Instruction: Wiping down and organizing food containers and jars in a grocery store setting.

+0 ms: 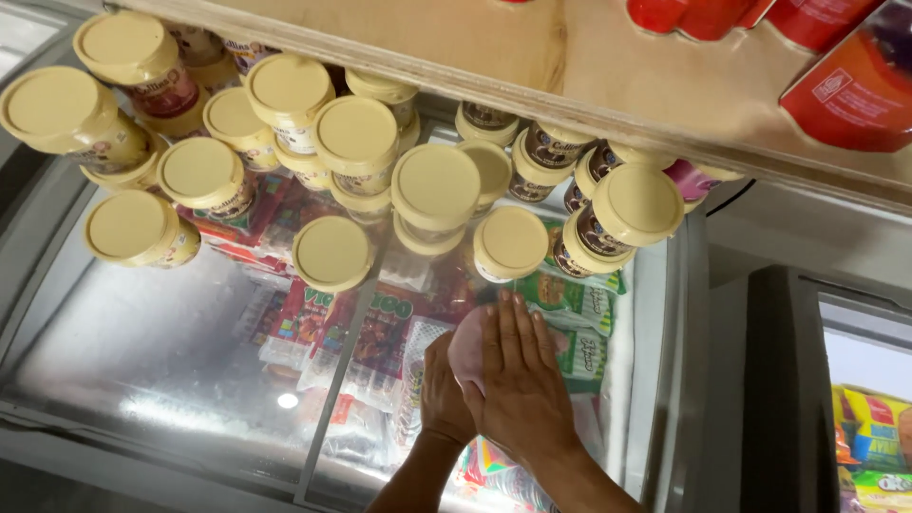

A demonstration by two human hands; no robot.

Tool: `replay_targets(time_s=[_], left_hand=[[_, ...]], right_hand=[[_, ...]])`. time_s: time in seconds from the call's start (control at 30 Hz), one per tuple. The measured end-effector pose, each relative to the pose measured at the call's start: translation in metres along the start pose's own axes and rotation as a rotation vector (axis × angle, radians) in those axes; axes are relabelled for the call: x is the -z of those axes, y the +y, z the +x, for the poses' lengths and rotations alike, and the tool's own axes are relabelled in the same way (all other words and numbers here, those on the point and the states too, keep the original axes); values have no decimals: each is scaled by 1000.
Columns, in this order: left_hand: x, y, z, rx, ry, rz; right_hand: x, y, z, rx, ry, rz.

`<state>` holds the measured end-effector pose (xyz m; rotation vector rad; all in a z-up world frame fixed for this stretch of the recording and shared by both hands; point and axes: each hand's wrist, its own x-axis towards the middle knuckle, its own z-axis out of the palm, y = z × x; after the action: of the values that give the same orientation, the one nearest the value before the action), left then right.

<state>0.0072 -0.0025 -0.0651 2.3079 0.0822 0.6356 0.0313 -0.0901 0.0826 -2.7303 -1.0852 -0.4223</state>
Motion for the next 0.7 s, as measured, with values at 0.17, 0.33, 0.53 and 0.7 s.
replay_targets(time_s=[0.17, 0.33, 0.53, 0.7], left_hand=[[-12, -12, 2, -97, -38, 197], [10, -3, 7, -139, 6, 103], [28, 10, 18, -59, 26, -58], [27, 20, 15, -49, 12, -71]], right_hand=[[-31, 1, -26, 146, 59, -147], [9, 22, -13, 372, -1, 128], [19, 40, 18, 398, -134, 251], [0, 24, 9, 229, -90, 214]])
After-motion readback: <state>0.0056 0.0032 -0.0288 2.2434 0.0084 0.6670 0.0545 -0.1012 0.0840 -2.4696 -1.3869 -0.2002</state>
